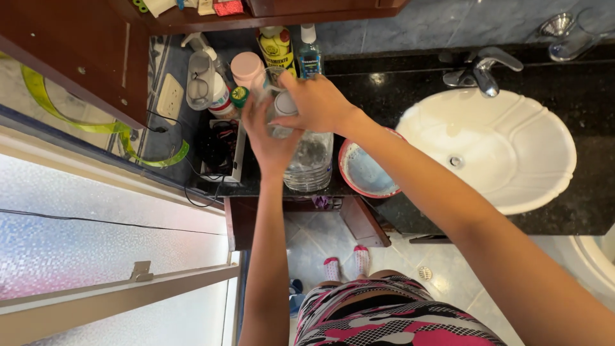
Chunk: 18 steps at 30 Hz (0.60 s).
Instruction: Cleaning the toilet and organizing various toiletries in bathroom cabinets.
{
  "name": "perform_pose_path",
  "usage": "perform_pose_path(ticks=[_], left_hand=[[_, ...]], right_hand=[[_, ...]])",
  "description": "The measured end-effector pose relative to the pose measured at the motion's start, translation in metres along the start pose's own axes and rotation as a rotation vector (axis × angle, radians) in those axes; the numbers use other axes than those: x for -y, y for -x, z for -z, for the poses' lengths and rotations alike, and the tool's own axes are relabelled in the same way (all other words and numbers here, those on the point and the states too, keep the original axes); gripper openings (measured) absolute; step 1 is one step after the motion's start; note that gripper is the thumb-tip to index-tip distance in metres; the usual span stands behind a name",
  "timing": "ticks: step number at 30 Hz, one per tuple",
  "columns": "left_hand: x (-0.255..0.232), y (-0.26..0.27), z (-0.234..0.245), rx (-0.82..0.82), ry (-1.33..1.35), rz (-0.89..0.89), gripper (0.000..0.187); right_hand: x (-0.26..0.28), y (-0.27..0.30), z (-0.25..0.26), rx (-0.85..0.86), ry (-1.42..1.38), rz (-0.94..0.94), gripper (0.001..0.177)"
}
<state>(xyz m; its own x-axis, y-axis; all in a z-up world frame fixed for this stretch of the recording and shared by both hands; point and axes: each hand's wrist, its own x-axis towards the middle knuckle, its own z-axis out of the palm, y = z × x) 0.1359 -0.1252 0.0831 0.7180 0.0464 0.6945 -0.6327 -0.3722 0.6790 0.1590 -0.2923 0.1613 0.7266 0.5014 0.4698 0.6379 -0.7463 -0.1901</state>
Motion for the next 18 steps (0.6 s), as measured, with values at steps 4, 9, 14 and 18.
perform_pose_path(ticks=[4, 9, 14, 18], left_hand=[[0.020, -0.016, 0.015, 0.076, 0.561, 0.227, 0.082], [0.000, -0.055, 0.038, 0.107, 0.796, 0.632, 0.053], [0.011, -0.078, 0.036, 0.174, 0.836, 0.746, 0.032], [-0.009, -0.078, 0.035, 0.348, 0.926, 0.793, 0.028]], right_hand=[[0.007, 0.020, 0.000, -0.139, -0.321, -0.238, 0.099], [0.019, 0.052, -0.036, -0.229, -0.275, -0.304, 0.107], [0.036, 0.060, -0.050, -0.366, -0.276, -0.289, 0.101], [0.048, 0.064, -0.041, -0.378, -0.273, -0.346, 0.100]])
